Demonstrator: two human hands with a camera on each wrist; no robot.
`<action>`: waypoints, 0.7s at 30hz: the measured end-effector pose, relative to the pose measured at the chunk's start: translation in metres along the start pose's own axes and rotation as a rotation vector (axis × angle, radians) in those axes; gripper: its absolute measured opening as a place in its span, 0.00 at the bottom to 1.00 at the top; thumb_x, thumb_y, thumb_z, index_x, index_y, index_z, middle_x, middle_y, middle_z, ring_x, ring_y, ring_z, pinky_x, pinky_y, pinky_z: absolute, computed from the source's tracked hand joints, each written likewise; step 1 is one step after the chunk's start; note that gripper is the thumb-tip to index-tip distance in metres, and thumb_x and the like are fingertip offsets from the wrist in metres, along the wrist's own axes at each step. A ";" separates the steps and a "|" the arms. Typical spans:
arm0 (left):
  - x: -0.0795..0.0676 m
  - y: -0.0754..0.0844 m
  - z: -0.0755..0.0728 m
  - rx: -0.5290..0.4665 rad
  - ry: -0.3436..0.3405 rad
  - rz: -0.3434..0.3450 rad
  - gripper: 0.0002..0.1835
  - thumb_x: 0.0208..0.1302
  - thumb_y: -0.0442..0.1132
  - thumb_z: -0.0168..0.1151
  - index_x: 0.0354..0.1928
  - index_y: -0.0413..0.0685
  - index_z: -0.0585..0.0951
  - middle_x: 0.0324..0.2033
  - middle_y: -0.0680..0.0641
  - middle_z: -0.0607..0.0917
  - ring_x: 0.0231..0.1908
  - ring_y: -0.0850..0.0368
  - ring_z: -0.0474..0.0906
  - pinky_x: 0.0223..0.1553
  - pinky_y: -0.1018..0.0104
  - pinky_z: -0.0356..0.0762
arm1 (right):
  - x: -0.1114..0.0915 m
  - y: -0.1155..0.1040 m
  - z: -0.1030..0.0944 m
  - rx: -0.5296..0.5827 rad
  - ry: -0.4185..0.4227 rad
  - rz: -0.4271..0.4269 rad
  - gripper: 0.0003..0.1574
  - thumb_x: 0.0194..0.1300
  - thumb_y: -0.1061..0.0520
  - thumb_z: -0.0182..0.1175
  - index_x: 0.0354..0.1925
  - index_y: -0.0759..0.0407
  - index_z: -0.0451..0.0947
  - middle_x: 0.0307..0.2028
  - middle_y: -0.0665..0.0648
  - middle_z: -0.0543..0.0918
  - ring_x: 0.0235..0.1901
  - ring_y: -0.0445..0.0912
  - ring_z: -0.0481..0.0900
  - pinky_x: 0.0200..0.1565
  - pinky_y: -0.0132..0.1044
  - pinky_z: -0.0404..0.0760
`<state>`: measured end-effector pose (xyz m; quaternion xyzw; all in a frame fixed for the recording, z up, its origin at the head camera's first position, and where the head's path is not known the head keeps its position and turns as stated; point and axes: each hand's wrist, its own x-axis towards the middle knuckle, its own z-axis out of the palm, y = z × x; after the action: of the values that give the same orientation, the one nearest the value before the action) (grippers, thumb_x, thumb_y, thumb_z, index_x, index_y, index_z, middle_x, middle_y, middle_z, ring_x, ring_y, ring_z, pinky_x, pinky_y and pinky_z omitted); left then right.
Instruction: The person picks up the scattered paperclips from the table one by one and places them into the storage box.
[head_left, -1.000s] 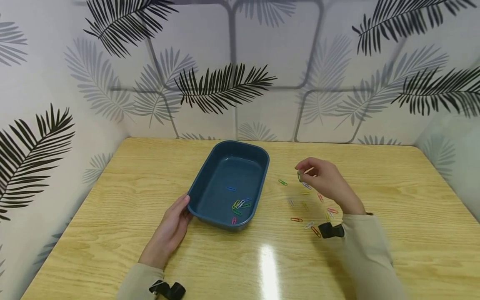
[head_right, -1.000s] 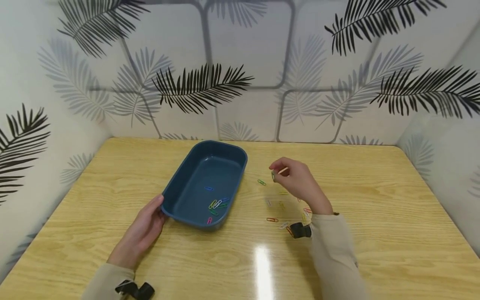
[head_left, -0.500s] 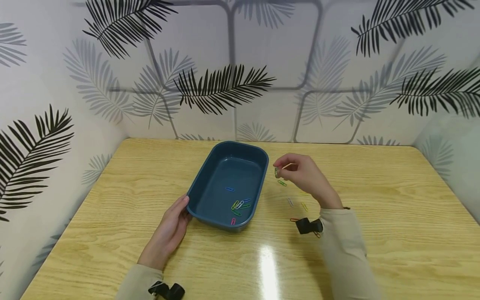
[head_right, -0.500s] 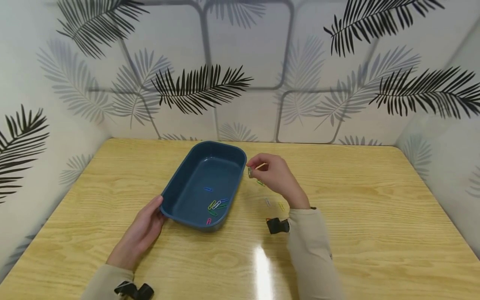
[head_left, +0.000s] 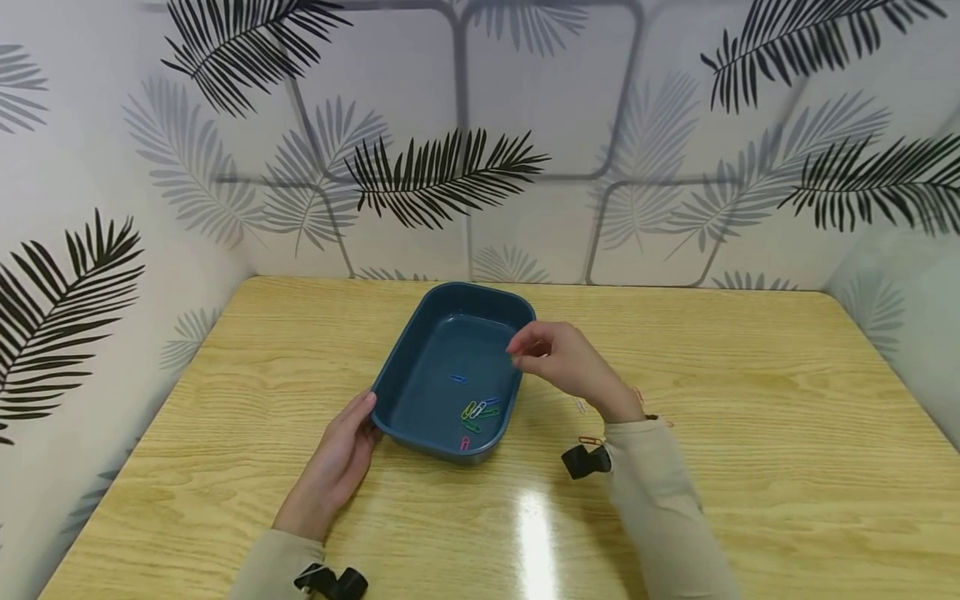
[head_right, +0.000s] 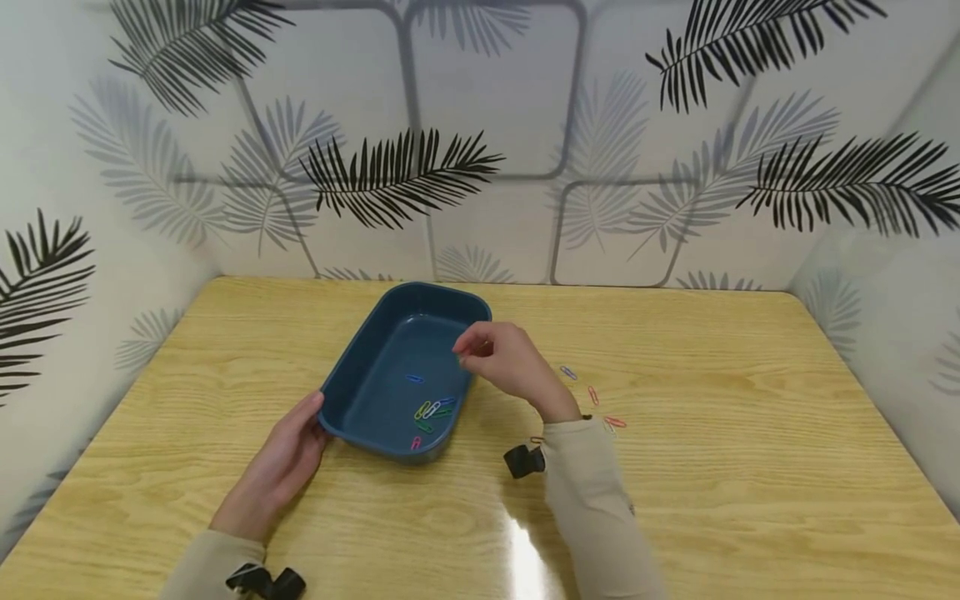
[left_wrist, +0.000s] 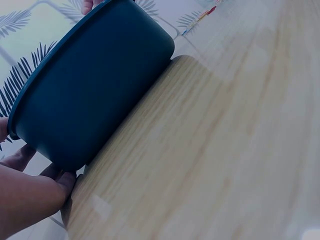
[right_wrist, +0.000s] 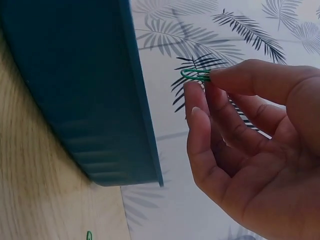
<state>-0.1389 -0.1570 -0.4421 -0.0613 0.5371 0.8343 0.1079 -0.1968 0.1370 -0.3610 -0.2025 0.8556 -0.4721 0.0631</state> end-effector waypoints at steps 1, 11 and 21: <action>0.000 0.000 0.000 -0.007 0.000 -0.002 0.27 0.79 0.41 0.41 0.71 0.34 0.56 0.61 0.47 0.66 0.59 0.59 0.62 0.58 0.70 0.61 | 0.000 0.000 0.001 -0.004 -0.004 -0.002 0.05 0.63 0.67 0.61 0.39 0.63 0.80 0.38 0.57 0.82 0.36 0.49 0.78 0.38 0.40 0.77; 0.000 0.000 -0.001 -0.024 -0.013 -0.005 0.26 0.79 0.40 0.39 0.72 0.34 0.54 0.64 0.44 0.62 0.63 0.56 0.59 0.61 0.68 0.58 | 0.003 -0.003 0.013 0.031 -0.029 0.009 0.05 0.61 0.68 0.62 0.38 0.65 0.79 0.35 0.56 0.81 0.35 0.48 0.79 0.39 0.38 0.78; 0.000 0.000 0.000 -0.020 -0.009 -0.006 0.26 0.79 0.40 0.38 0.72 0.34 0.54 0.64 0.45 0.63 0.63 0.57 0.59 0.62 0.68 0.58 | 0.004 -0.004 0.017 0.024 -0.081 -0.010 0.06 0.61 0.68 0.61 0.39 0.67 0.79 0.33 0.54 0.81 0.34 0.46 0.77 0.37 0.37 0.77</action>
<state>-0.1389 -0.1574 -0.4424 -0.0602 0.5282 0.8396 0.1119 -0.1941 0.1197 -0.3665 -0.2249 0.8456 -0.4741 0.0977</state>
